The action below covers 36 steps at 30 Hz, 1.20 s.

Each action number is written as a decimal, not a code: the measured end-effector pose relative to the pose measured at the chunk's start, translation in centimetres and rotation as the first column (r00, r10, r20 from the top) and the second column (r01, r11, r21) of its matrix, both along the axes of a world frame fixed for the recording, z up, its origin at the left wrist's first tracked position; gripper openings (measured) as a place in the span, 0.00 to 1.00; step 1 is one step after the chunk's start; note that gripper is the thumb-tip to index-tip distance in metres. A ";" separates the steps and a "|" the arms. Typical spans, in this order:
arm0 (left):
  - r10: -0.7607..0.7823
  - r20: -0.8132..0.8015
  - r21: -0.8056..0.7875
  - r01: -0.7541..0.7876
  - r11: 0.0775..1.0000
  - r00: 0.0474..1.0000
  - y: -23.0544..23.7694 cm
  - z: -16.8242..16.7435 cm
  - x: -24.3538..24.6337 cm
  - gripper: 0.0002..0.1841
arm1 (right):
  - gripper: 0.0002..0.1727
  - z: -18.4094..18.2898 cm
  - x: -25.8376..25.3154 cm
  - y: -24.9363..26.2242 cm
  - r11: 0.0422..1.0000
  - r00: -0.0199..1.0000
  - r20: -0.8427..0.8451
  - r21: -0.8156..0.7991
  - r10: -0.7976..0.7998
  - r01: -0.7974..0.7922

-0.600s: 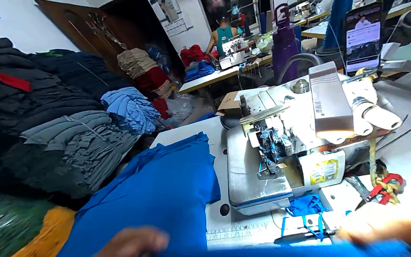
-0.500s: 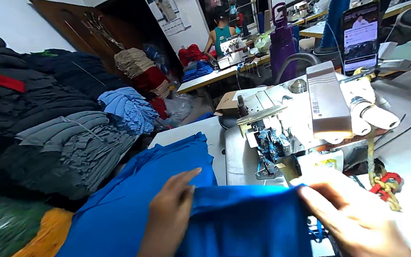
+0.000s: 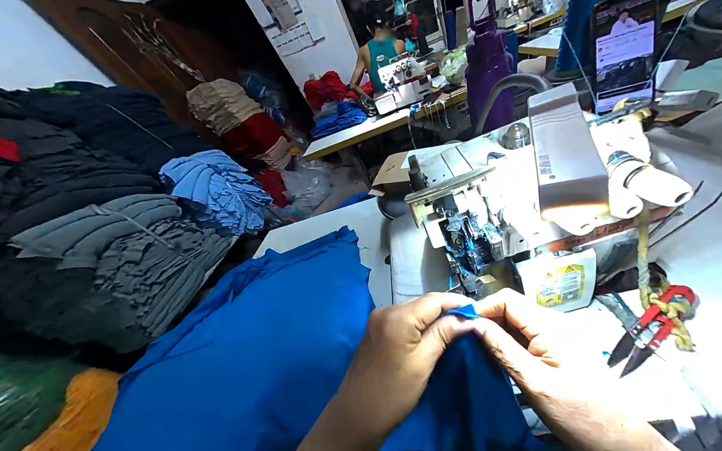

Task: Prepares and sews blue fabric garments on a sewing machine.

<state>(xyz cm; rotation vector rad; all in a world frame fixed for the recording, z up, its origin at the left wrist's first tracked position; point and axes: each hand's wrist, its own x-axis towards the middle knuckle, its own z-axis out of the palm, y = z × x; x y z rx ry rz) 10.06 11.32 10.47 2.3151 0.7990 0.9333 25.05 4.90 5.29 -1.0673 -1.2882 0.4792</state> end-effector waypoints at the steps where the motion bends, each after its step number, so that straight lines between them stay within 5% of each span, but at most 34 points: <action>1: -0.003 0.016 -0.024 0.003 1.000 1.000 0.1 0.2 -0.2 0.08 | 0.10 -0.1 -0.1 -0.1 0.999 1.000 0.001 0.033 0.010 -0.010; 7: -0.135 -0.013 0.013 0.135 0.991 0.991 -0.1 0.5 -1.5 0.09 | 0.10 -1.1 -0.5 -2.2 0.982 0.965 -0.182 0.017 0.187 -0.187; 13: -0.209 -0.030 0.097 0.211 0.973 0.978 -1.0 2.8 -4.0 0.10 | 0.13 -6.5 0.7 -5.6 0.922 0.923 0.022 -0.048 0.385 -0.383; 24: -0.157 0.003 0.225 0.152 0.962 0.988 -0.7 2.2 -6.3 0.09 | 0.11 -7.9 -0.2 -9.2 0.969 0.979 0.107 -0.198 0.171 -0.147; 30: -0.115 0.046 0.165 0.106 0.981 0.992 -0.9 1.7 -6.5 0.09 | 0.10 -9.0 -1.7 -9.4 0.997 0.998 -0.008 -0.040 0.059 -0.059; 33: -0.107 0.059 0.154 0.097 0.983 0.993 -1.0 1.7 -6.6 0.08 | 0.08 -8.9 -1.7 -9.1 0.996 0.996 0.028 -0.001 0.086 -0.086; 36: -0.111 0.057 0.136 0.102 0.985 0.992 -1.1 1.8 -6.7 0.08 | 0.10 -7.6 -1.1 -9.1 0.979 0.982 0.082 -0.125 0.170 -0.159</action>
